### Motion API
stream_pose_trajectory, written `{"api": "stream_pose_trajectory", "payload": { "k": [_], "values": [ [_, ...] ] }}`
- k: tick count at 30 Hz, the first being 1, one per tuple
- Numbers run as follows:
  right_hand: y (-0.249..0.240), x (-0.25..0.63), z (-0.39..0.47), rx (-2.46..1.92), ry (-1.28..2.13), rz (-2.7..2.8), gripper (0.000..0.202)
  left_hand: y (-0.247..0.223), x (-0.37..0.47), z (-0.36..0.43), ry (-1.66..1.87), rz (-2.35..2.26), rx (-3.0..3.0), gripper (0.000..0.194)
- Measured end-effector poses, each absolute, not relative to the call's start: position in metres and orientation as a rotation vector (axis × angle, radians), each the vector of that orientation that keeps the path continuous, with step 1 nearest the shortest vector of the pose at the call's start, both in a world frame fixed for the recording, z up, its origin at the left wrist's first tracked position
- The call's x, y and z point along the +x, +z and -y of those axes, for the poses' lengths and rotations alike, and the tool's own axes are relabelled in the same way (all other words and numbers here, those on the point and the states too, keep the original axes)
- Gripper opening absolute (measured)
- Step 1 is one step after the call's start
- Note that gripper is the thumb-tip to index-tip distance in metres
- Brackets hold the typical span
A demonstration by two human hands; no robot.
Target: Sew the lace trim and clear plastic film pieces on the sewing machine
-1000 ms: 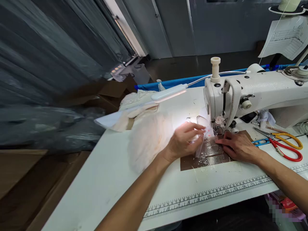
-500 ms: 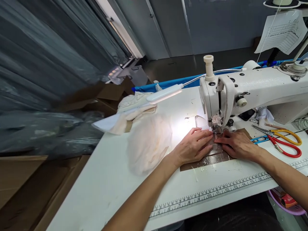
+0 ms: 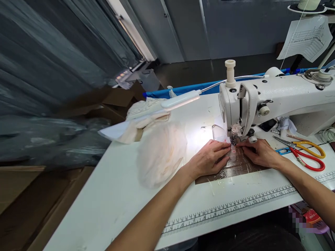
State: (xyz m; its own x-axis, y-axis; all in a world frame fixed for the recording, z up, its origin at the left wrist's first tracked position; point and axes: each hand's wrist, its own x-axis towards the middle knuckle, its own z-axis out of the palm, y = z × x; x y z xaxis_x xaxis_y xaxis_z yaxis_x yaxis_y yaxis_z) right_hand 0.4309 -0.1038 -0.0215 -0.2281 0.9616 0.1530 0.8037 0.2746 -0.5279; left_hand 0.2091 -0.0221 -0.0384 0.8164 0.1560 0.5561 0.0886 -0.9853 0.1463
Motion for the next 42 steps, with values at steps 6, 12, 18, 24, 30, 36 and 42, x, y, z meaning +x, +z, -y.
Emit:
{"api": "stream_pose_trajectory", "payload": {
  "k": [6,12,18,24,30,36,42],
  "values": [
    [-0.022,0.431,0.104,-1.636,0.436,2.118,0.034,-0.04,0.208,0.023,0.885,-0.225,2.881,0.024],
    [-0.031,0.433,0.104,-1.605,0.314,2.19,0.035,-0.043,0.208,0.023,0.912,-0.223,2.869,0.024],
    [-0.032,0.432,0.105,-1.519,0.212,2.313,0.034,-0.042,0.208,0.023,0.909,-0.236,2.877,0.025],
    [-0.033,0.431,0.107,-1.517,0.127,2.366,0.033,-0.038,0.21,0.025,0.932,-0.217,2.915,0.023],
    [-0.037,0.431,0.108,-1.495,0.082,2.438,0.035,-0.034,0.21,0.026,0.83,-0.216,2.989,0.022],
    [-0.036,0.429,0.109,-1.526,0.083,2.464,0.037,-0.036,0.21,0.024,0.817,-0.215,3.021,0.023],
    [-0.04,0.426,0.109,-1.577,0.023,2.444,0.039,-0.034,0.209,0.023,0.738,-0.286,3.041,0.026]
  ]
}}
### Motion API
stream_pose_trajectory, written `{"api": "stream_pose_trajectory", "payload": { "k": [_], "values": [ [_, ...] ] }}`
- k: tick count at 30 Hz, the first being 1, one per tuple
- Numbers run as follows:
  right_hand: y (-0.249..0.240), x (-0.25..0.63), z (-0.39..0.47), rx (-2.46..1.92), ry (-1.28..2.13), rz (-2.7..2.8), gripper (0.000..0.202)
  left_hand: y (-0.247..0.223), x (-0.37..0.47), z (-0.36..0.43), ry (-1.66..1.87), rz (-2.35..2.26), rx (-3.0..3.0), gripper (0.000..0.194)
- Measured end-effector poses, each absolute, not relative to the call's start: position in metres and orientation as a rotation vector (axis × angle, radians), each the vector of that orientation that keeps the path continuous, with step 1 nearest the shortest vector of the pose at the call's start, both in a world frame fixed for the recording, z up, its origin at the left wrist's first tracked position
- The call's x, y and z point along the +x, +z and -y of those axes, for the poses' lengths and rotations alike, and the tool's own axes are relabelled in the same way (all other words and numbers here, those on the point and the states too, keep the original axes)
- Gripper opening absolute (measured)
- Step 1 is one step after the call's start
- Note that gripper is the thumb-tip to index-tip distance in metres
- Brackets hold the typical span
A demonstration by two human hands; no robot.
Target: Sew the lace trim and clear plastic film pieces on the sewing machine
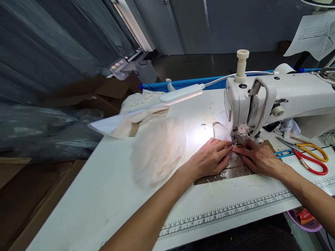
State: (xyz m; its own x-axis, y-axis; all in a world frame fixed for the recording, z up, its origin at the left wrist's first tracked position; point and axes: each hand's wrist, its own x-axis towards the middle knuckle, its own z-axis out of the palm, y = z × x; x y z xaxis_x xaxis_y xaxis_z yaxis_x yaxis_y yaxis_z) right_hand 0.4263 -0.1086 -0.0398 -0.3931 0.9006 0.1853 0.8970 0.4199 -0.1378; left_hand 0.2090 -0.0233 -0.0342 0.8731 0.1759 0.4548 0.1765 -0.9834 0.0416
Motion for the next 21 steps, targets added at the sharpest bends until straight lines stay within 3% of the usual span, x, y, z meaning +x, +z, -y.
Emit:
{"api": "stream_pose_trajectory", "payload": {
  "k": [6,14,21],
  "values": [
    [-0.04,0.423,0.109,-1.663,0.018,2.391,0.041,-0.035,0.211,0.023,-0.69,0.4,-3.029,0.027],
    [-0.027,0.43,0.105,-1.588,0.371,2.13,0.033,-0.036,0.218,0.027,-0.654,0.504,-2.958,0.029],
    [-0.024,0.431,0.103,-1.644,0.429,2.007,0.026,-0.022,0.212,0.025,-0.841,0.406,-2.955,0.02]
  ]
}}
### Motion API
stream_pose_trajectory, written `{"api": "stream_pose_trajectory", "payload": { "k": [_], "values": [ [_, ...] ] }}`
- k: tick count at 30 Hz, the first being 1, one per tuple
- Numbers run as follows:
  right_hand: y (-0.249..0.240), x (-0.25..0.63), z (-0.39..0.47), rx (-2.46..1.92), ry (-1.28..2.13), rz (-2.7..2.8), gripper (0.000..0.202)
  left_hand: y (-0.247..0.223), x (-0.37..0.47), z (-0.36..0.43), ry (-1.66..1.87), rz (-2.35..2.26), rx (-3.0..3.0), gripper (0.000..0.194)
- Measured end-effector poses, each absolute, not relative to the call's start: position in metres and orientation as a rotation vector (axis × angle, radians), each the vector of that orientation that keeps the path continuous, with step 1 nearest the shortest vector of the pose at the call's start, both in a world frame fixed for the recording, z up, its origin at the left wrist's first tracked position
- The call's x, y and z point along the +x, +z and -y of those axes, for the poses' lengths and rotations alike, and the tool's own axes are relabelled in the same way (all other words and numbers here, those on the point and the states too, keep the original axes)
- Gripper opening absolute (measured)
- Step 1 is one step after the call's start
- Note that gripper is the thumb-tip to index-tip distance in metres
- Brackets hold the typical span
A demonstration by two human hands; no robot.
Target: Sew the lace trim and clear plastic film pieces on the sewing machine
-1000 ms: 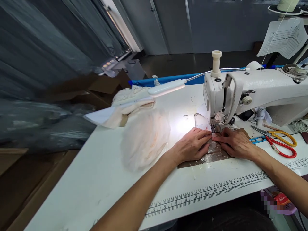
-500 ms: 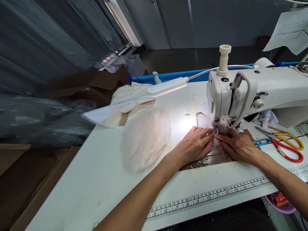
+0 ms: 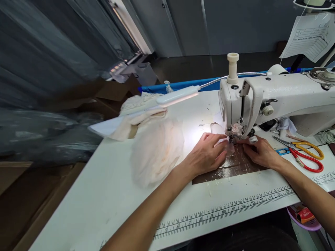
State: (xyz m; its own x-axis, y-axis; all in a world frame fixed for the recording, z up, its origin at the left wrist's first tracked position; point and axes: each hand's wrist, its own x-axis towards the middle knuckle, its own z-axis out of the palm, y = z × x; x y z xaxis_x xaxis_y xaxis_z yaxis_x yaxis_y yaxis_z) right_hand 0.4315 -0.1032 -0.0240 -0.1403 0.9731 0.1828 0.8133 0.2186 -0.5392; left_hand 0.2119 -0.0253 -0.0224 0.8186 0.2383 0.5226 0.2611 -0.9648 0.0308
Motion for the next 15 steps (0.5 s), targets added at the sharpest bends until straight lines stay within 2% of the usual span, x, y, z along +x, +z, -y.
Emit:
{"api": "stream_pose_trajectory", "payload": {
  "k": [7,15],
  "values": [
    [-0.025,0.43,0.104,-1.665,0.362,2.042,0.026,-0.029,0.214,0.017,-0.848,0.193,-3.069,0.017],
    [-0.031,0.425,0.109,-1.459,0.32,2.275,0.037,-0.033,0.217,0.02,-1.308,0.721,-3.177,0.014]
  ]
}}
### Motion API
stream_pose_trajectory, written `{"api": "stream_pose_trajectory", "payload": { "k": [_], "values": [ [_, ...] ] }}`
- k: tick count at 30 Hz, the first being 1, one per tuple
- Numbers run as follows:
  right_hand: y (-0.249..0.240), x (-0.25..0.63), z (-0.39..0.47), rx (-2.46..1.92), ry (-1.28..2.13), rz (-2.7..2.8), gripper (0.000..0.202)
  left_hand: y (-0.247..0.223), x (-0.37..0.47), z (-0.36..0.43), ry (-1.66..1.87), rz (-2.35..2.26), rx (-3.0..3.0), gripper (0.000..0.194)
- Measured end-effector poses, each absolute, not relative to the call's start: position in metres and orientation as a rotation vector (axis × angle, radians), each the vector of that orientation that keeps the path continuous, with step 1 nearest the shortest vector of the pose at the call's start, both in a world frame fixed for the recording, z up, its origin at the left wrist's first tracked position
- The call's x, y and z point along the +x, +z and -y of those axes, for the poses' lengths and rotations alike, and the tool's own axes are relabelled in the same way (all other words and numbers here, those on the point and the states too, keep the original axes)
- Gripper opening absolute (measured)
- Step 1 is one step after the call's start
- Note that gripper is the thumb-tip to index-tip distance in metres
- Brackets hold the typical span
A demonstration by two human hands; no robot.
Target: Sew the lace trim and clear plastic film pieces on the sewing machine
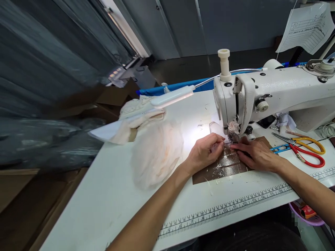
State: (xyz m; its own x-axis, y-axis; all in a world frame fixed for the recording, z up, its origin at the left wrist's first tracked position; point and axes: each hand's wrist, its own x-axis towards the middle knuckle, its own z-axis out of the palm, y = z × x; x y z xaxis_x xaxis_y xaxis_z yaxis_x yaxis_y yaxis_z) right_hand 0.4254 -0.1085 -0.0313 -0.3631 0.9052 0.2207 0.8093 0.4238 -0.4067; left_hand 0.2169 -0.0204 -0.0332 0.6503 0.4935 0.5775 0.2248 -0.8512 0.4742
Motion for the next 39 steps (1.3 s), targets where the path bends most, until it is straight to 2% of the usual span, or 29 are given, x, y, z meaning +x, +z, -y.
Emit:
{"api": "stream_pose_trajectory", "payload": {
  "k": [4,8,15,22,34,39],
  "values": [
    [-0.034,0.423,0.11,-1.525,0.284,2.361,0.041,-0.032,0.218,0.022,1.045,-0.548,2.516,0.013],
    [-0.032,0.425,0.11,-1.468,0.391,2.36,0.038,-0.033,0.22,0.024,1.053,-0.419,2.657,0.011],
    [-0.029,0.425,0.111,-1.401,0.394,2.352,0.035,-0.033,0.217,0.025,0.839,-0.358,2.852,0.016],
    [-0.032,0.427,0.111,-1.422,0.437,2.312,0.032,-0.035,0.218,0.025,0.938,-0.288,2.909,0.018],
    [-0.034,0.427,0.11,-1.377,0.452,2.289,0.033,-0.035,0.217,0.025,0.881,-0.268,2.954,0.019],
    [-0.027,0.435,0.106,-1.358,0.611,2.163,0.031,-0.031,0.215,0.027,0.751,-0.315,2.885,0.02]
  ]
}}
